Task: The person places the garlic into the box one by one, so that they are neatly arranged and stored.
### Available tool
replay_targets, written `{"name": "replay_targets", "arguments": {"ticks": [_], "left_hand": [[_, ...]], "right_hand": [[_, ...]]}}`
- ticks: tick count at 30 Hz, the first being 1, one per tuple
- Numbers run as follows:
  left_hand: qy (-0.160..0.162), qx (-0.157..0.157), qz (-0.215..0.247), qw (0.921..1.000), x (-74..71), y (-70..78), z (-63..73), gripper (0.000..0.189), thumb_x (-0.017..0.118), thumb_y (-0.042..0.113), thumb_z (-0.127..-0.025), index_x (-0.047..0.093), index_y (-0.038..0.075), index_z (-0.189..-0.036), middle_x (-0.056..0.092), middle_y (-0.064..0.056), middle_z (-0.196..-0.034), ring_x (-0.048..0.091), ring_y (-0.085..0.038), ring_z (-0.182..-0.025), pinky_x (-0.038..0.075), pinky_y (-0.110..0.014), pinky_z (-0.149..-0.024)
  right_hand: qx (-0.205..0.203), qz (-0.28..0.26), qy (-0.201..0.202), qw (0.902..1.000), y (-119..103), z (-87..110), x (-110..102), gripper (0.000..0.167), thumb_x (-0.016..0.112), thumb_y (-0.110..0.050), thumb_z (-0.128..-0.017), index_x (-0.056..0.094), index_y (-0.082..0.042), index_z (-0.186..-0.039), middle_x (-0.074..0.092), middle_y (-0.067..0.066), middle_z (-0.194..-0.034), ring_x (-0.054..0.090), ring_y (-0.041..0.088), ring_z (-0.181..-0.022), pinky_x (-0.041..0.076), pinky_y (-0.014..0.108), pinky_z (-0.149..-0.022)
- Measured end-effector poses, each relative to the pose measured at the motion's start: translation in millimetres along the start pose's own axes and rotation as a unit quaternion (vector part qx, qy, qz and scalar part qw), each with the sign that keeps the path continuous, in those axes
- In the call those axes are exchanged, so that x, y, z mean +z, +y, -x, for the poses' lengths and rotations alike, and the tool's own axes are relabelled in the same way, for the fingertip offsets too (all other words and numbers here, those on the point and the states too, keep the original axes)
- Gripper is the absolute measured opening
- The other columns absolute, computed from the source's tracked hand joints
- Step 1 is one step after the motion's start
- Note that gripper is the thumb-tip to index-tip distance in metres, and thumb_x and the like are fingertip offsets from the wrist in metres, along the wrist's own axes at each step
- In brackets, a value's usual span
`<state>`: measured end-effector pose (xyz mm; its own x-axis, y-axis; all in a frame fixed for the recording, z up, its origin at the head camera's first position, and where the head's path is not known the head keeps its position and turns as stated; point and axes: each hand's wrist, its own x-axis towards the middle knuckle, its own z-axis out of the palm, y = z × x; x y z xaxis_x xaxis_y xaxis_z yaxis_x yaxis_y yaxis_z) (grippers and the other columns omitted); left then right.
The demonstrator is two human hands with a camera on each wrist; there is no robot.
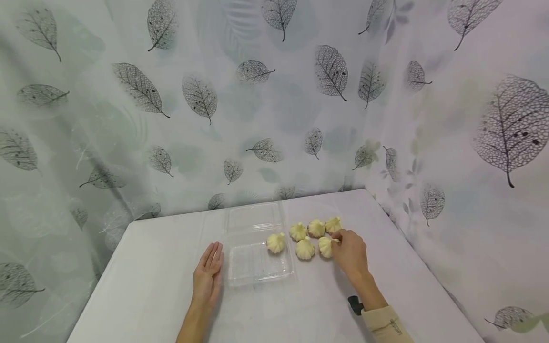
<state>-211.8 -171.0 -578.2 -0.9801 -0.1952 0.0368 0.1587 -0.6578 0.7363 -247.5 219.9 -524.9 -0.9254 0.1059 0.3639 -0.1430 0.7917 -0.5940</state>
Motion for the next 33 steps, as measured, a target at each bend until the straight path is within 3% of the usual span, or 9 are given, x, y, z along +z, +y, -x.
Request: {"name": "replay_targets", "arguments": {"ticks": [8,14,33], "left_hand": [[-0.003,0.003,0.006,1.0,2.1,-0.3,-1.7,0.066,0.032,-0.024,-0.1,0.017,-0.006,-0.162,0.019,-0.022,-0.17,0.024,-0.028,-0.158,0.035,-0.028,-0.124],[0.0,0.002,0.014,0.9999,3.4,-0.2,-1.6,0.066,0.031,-0.024,-0.1,0.018,-0.006,-0.162,0.019,-0.023,-0.17,0.024,-0.028,-0.158,0.034,-0.028,-0.125],[0.0,-0.001,0.022,0.9998,2.4,-0.2,3.1,0.067,0.029,-0.025,-0.099,0.016,-0.007,-0.162,0.017,-0.023,-0.17,0.021,-0.029,-0.159,0.032,-0.029,-0.126]], "right_hand": [[-0.039,-0.009,0.056,0.9976,-12,-0.9,-15,0.009,0.077,-0.003,-0.086,0.077,-0.002,-0.095,0.07,0.008,-0.078,0.068,0.025,-0.071,0.056,0.044,-0.062],[-0.059,-0.017,0.075,0.9953,-24,-1.7,-23,0.012,0.08,-0.002,-0.086,0.077,-0.002,-0.097,0.071,0.01,-0.081,0.069,0.027,-0.072,0.057,0.043,-0.061],[-0.052,-0.056,0.051,0.9958,-62,-6.8,-16,0.013,0.08,-0.004,-0.087,0.077,-0.005,-0.099,0.073,0.007,-0.087,0.069,0.021,-0.077,0.058,0.034,-0.063]]}}
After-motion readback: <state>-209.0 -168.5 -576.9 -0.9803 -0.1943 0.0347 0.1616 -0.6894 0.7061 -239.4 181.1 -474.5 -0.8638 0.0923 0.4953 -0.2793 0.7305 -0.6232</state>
